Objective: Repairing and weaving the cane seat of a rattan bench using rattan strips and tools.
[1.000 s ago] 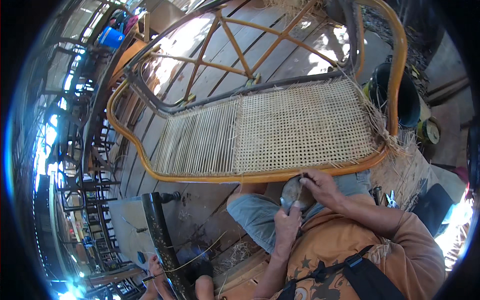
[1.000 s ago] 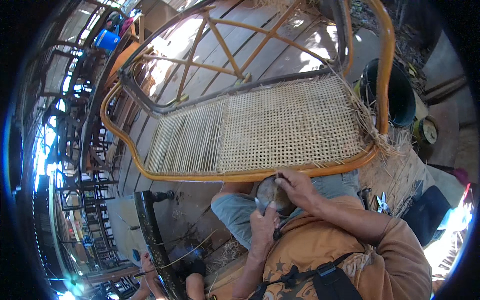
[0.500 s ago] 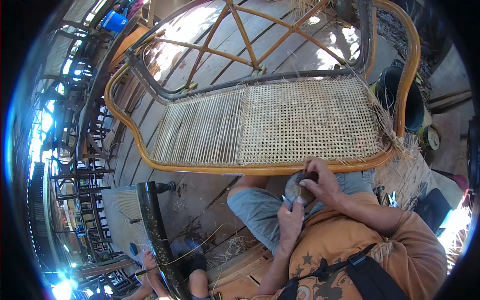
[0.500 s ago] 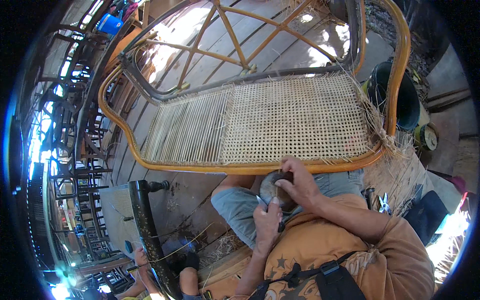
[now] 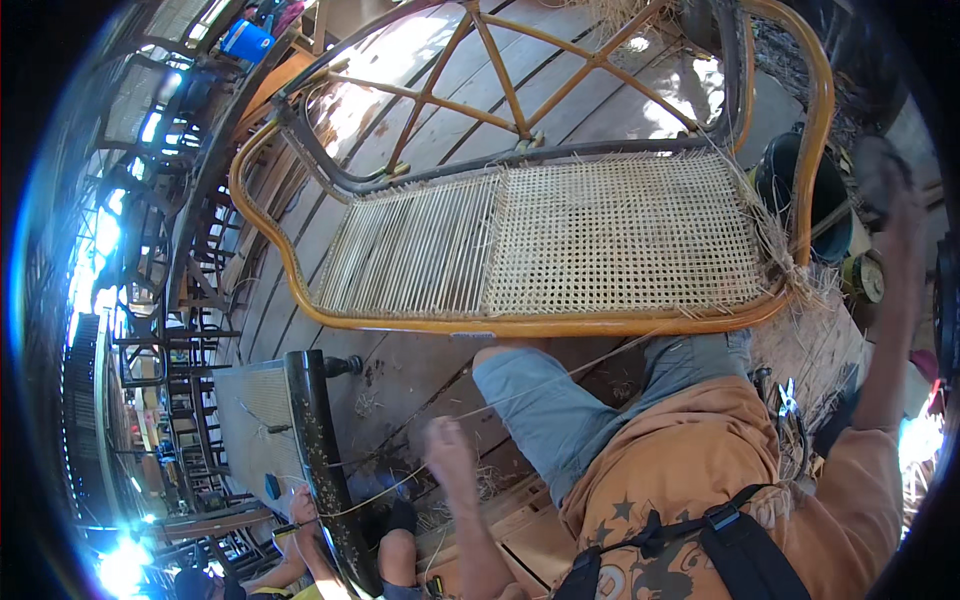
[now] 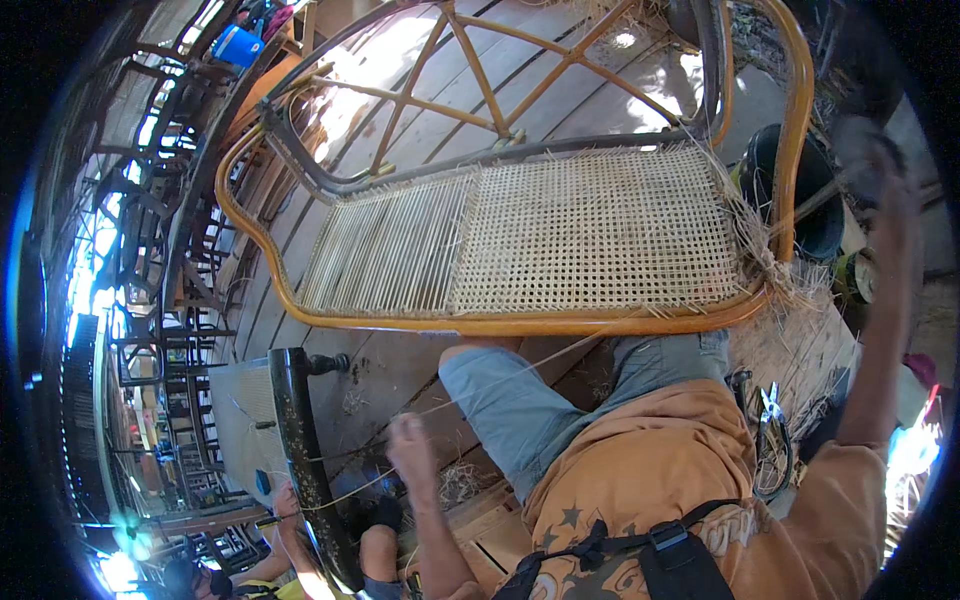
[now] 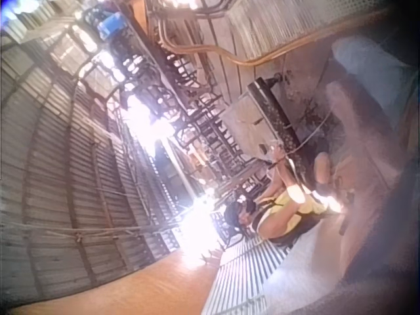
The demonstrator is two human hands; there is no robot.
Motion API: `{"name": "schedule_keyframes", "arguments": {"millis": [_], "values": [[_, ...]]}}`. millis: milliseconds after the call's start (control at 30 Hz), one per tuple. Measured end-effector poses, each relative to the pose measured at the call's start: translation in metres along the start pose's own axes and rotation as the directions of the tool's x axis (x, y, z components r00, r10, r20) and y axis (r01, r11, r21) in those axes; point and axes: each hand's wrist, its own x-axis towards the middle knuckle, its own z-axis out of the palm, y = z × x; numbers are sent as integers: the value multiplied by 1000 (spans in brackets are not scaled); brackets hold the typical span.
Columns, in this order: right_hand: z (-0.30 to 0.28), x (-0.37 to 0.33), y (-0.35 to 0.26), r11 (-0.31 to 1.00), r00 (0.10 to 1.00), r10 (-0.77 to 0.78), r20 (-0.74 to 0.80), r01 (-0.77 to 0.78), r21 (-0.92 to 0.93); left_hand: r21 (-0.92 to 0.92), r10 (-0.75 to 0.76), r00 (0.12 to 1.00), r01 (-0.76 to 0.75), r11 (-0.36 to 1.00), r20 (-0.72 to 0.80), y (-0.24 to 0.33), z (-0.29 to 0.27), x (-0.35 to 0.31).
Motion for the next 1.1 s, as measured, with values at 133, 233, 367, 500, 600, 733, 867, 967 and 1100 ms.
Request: {"name": "schedule_keyframes", "arguments": {"millis": [133, 233, 367, 500, 600, 733, 867, 967, 1100], "values": [[-9, -89, 271, 814, 889, 422, 179, -459, 355, -730, -592, 795, 483, 484, 133, -95, -6, 14], [-9, -187, 186, 816, 846, 441, 300, -517, 259, -849, -591, 708, 523, 73, 386, -14, 19, -3], [-8, -346, 141, 656, 677, 526, 514, -708, 261, -799, -479, 671, 590, -116, 565, 50, 62, -17], [-36, -329, 67, 934, 624, 357, 695, -265, -241, -804, -519, 669, 592, -60, 532, 63, 70, -10], [-24, -266, 47, 845, 821, 440, 365, -516, 143, -835, -485, 723, 549, -28, 492, 78, 71, -1], [24, -127, -16, 686, 848, 322, 421, -515, 513, -878, -385, 800, 474, -63, 460, 78, 64, 7], [67, -71, -65, 380, 745, 277, 606, -665, 643, -919, -438, 820, 392, -38, 368, 102, 38, 12], [71, -70, -86, 230, 720, 205, 663, -694, 682, -932, -502, 824, 351, 86, 264, 125, 21, 10], [42, -86, -97, 466, 665, 266, 698, -723, 510, -908, -394, 910, 269, 321, 130, 167, 30, 9]]}}
